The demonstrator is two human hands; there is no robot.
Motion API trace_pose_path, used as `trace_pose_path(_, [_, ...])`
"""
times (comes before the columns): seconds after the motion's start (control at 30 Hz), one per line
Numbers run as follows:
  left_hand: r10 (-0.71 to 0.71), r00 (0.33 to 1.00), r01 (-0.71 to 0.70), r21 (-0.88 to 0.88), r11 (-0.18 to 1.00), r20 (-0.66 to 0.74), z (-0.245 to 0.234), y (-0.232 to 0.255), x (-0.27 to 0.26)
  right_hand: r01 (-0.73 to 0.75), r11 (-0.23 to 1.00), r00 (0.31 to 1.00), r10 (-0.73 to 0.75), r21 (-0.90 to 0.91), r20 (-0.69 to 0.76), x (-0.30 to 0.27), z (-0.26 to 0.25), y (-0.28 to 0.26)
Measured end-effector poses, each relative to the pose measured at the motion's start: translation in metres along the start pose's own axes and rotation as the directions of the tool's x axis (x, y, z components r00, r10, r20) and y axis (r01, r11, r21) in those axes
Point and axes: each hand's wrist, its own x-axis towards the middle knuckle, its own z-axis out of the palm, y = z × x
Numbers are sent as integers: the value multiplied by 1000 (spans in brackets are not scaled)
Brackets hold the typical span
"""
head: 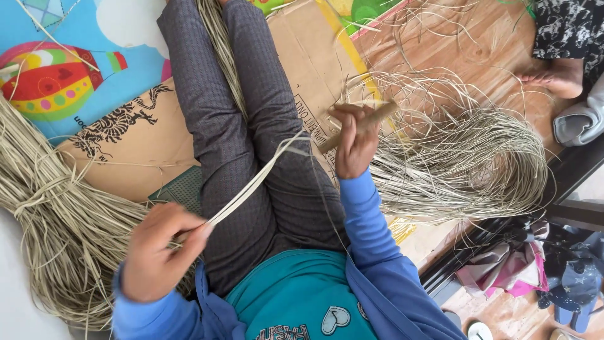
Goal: Weaving long strips of dried plant material together using hands and a small wooden tool while sitting on the floor.
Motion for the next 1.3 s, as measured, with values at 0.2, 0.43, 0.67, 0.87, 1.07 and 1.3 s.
trace_pose_path(0.2, [174, 983, -176, 38, 984, 53, 60, 4, 35, 106, 957, 844, -230, 271, 484, -42, 15, -77])
trace_pose_path(0.43, [37, 997, -28, -133, 991, 69, 29, 12, 26, 168, 977, 879, -209, 132, 428, -41, 31, -43])
trace_pose_path(0.67, [87, 996, -89, -517, 851, -28, -30, 1, -20, 71, 982, 921, 4, -177, 389, -51, 46, 72])
trace_pose_path(0.87, [-16, 999, 1, -380, 925, -38, -35, -7, -27, 64, 928, 989, -9, -368, 150, -20, 25, 45])
trace_pose_path(1.07, [139, 990, -131, -206, 970, 22, 33, 1, 28, -31, 923, 944, -99, 382, 316, -37, 19, -72])
trace_pose_path(1.3, [162, 987, -162, -223, 961, -19, 39, -9, 29, 136, 979, 903, -185, 152, 387, -46, 34, -51])
